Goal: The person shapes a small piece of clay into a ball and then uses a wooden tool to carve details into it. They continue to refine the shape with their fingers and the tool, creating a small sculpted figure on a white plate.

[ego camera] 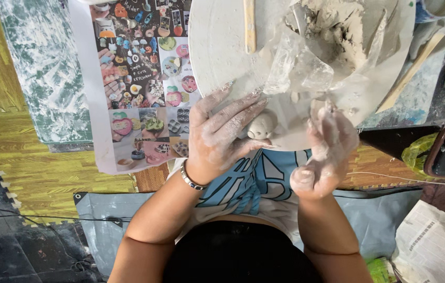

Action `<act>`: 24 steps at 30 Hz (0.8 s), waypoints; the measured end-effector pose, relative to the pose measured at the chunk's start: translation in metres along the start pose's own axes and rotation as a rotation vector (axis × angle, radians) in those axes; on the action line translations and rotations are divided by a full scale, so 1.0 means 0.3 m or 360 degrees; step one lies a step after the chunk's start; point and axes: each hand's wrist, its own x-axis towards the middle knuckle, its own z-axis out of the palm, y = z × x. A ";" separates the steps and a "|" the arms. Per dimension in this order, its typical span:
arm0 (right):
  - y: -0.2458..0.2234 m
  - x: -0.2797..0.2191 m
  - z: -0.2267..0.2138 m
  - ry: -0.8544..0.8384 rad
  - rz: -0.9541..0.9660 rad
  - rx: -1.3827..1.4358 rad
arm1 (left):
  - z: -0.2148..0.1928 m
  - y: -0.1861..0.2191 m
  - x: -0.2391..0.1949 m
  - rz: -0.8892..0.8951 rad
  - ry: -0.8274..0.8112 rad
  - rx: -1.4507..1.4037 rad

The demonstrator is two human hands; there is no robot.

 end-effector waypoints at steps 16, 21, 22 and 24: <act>-0.022 0.006 -0.033 0.0050 0.0004 0.0066 | -0.033 -0.016 -0.011 0.0044 -0.0122 0.0000; -0.012 0.006 -0.059 0.0073 0.0060 -0.0049 | -0.049 -0.011 0.010 0.0019 -0.0089 -0.0081; -0.010 0.005 -0.061 0.0082 0.0063 -0.0048 | -0.047 -0.009 0.012 0.0003 -0.0079 -0.0082; -0.006 0.003 -0.063 0.0098 0.0070 -0.0047 | -0.042 -0.002 0.011 -0.0014 -0.0053 -0.0064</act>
